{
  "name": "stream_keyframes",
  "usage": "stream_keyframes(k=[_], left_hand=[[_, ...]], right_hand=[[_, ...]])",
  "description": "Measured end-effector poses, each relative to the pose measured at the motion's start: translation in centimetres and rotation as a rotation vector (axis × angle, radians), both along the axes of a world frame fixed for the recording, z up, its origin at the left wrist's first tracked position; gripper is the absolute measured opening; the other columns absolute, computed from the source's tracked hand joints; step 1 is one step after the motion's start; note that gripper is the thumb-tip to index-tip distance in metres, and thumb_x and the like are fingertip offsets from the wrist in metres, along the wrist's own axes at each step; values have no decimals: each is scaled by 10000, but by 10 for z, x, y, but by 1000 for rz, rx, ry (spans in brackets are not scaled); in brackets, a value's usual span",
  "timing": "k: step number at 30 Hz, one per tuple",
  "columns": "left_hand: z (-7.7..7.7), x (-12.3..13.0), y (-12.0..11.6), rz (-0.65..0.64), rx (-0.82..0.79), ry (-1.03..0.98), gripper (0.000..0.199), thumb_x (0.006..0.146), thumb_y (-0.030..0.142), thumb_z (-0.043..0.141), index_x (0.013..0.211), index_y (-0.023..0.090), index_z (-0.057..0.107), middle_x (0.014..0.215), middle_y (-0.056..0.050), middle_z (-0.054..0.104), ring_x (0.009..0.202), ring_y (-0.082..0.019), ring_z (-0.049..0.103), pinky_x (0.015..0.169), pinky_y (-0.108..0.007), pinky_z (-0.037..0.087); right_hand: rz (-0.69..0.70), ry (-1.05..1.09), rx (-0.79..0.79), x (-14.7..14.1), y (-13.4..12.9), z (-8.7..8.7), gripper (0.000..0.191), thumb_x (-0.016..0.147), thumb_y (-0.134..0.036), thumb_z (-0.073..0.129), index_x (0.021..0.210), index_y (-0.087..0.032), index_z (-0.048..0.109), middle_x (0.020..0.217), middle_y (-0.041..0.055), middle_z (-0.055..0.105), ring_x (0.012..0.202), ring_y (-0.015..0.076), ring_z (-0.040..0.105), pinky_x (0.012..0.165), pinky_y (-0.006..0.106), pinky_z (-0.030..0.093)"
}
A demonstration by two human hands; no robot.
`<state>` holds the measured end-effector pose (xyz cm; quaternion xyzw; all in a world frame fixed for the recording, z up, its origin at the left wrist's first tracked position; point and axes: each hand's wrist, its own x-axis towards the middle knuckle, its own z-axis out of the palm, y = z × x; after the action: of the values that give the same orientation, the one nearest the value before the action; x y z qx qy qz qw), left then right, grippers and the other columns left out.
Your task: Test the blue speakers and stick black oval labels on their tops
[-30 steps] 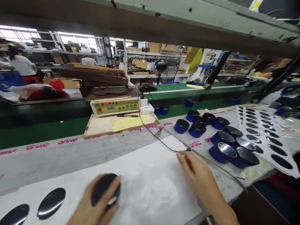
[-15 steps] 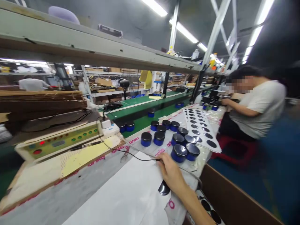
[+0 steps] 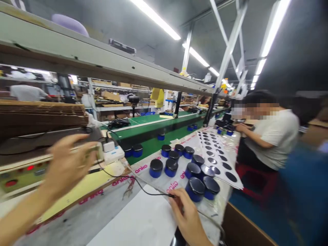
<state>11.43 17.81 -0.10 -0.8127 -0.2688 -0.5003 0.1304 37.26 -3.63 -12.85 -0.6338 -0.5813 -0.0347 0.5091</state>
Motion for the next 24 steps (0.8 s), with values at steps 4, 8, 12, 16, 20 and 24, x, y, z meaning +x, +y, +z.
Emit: stream_keyframes(k=[4, 8, 12, 16, 20, 24], left_hand=[[-20, 82, 50, 70, -150, 349, 254, 885, 298, 571, 1092, 156, 607, 1276, -125, 520, 1181, -249, 499, 989, -443, 427], [-49, 149, 89, 144, -367, 541, 365, 894, 353, 566, 1203, 163, 535, 1253, -99, 545, 1091, -242, 565, 905, -467, 484], [-63, 175, 111, 133, -494, 695, 344, 901, 345, 557, 1187, 154, 544, 1186, -97, 582, 1029, -228, 595, 856, -442, 511], [-65, 179, 118, 40, -505, 772, 336, 900, 340, 560, 1181, 155, 547, 1181, -90, 583, 1014, -217, 600, 852, -430, 515], [-52, 180, 106, -57, -463, 758, 347, 899, 345, 560, 1191, 157, 540, 1185, -90, 579, 1013, -217, 599, 856, -432, 512], [-22, 175, 62, -225, -353, 688, 437, 884, 428, 556, 1229, 163, 509, 1231, -106, 550, 1070, -241, 567, 907, -465, 470]], right_hand=[[40, 58, 29, 7, 3, -3, 113, 940, -225, 489, 1023, -218, 566, 831, 10, 568, 721, 144, 588, 654, 210, 482], [53, 55, 24, 10, 3, -3, 110, 939, -226, 493, 1011, -232, 576, 832, 3, 582, 736, 135, 599, 642, 191, 478], [47, 32, 8, 11, 5, -3, 120, 947, -230, 472, 997, -240, 580, 836, -1, 584, 737, 127, 598, 654, 192, 467], [69, 10, -30, 10, 4, -1, 134, 946, -211, 455, 993, -212, 580, 829, 18, 586, 729, 136, 595, 629, 207, 461], [184, -24, -64, 8, -3, 6, 129, 917, -218, 480, 940, -205, 607, 777, 12, 592, 663, 131, 582, 600, 217, 450], [283, -52, -86, 3, -11, 15, 99, 877, -216, 535, 887, -207, 634, 743, 0, 610, 634, 124, 577, 610, 223, 441]])
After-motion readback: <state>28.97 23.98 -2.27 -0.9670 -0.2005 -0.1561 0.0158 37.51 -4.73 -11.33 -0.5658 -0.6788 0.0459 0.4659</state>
